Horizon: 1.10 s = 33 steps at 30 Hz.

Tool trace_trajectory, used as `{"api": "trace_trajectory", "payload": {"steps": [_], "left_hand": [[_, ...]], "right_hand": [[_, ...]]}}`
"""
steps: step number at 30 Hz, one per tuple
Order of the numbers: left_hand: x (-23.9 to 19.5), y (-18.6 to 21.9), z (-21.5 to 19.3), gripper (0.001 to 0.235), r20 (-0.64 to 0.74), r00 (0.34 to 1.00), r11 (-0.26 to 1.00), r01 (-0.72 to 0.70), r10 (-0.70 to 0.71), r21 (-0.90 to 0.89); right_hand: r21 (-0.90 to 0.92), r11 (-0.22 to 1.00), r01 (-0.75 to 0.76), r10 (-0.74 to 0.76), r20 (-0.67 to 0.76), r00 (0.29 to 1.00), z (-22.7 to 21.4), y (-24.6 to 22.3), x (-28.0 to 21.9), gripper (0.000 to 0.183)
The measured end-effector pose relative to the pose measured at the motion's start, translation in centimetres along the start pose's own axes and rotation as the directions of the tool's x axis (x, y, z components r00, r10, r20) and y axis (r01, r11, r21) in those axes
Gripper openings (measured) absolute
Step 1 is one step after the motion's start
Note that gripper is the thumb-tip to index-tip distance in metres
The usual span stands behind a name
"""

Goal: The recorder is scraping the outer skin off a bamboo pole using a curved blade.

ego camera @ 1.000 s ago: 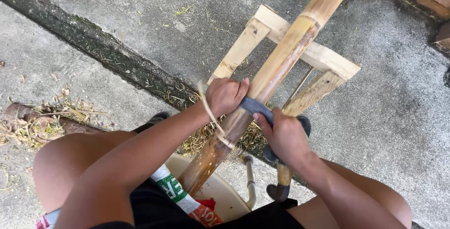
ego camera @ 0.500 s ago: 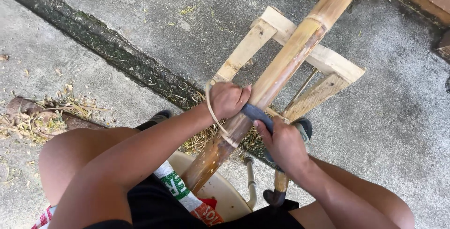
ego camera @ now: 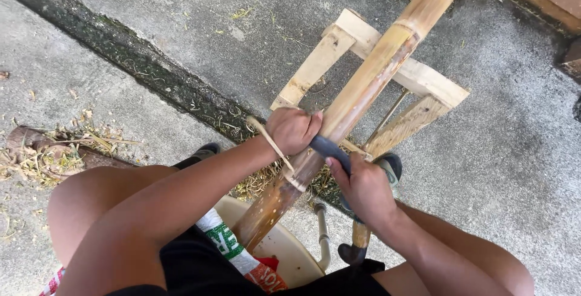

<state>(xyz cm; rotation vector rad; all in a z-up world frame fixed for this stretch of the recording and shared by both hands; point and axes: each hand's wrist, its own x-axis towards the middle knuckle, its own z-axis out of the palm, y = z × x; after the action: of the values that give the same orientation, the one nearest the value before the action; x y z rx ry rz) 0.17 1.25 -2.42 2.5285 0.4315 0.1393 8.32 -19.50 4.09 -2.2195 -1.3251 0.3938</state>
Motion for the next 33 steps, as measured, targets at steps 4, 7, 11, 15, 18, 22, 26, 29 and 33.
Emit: {"api": "trace_trajectory", "payload": {"steps": [4,7,11,15,18,22,26,29,33], "left_hand": [[0.7,0.1,-0.6,0.066,0.018,1.000,1.000,-0.014,0.014,0.009],[1.6,0.4,-0.4,0.066,0.080,0.995,0.998,0.055,-0.057,0.026],[1.5,-0.1,0.4,0.066,-0.032,0.999,1.000,0.012,-0.011,0.001],[1.1,0.2,-0.2,0.068,0.005,1.000,0.999,-0.012,0.012,0.031],[0.9,0.7,-0.7,0.067,0.050,0.998,0.999,0.029,-0.029,0.015],[0.1,0.5,-0.5,0.066,0.086,0.993,0.997,0.076,-0.078,0.030],[-0.9,0.0,-0.3,0.065,0.047,0.999,0.999,0.025,-0.027,0.043],[-1.3,0.1,-0.1,0.066,0.027,0.999,0.999,0.020,-0.021,0.039],[-3.7,-1.0,-0.2,0.058,0.104,0.994,0.995,-0.028,0.018,0.091]], "right_hand": [[-0.005,0.996,-0.087,0.087,0.061,0.994,-0.4,0.2,0.8,0.043],[0.027,0.991,-0.130,0.126,0.102,0.987,-0.8,0.6,1.4,0.040],[0.000,0.995,-0.102,0.102,0.049,0.994,-0.9,0.2,1.5,0.044],[-0.010,0.995,-0.103,0.103,0.053,0.993,-0.7,0.0,0.9,0.044],[0.004,0.997,-0.080,0.080,0.027,0.996,-0.8,-0.1,0.9,0.043],[-0.002,0.991,-0.136,0.136,0.060,0.989,-0.3,-0.1,0.4,0.043],[0.010,1.000,-0.026,0.026,0.043,0.999,0.3,0.0,-0.1,0.044],[0.009,0.997,-0.070,0.070,0.065,0.995,0.2,-0.2,-0.2,0.044],[0.076,0.989,-0.125,0.108,0.199,0.974,0.3,-1.8,-1.0,0.042]]}}
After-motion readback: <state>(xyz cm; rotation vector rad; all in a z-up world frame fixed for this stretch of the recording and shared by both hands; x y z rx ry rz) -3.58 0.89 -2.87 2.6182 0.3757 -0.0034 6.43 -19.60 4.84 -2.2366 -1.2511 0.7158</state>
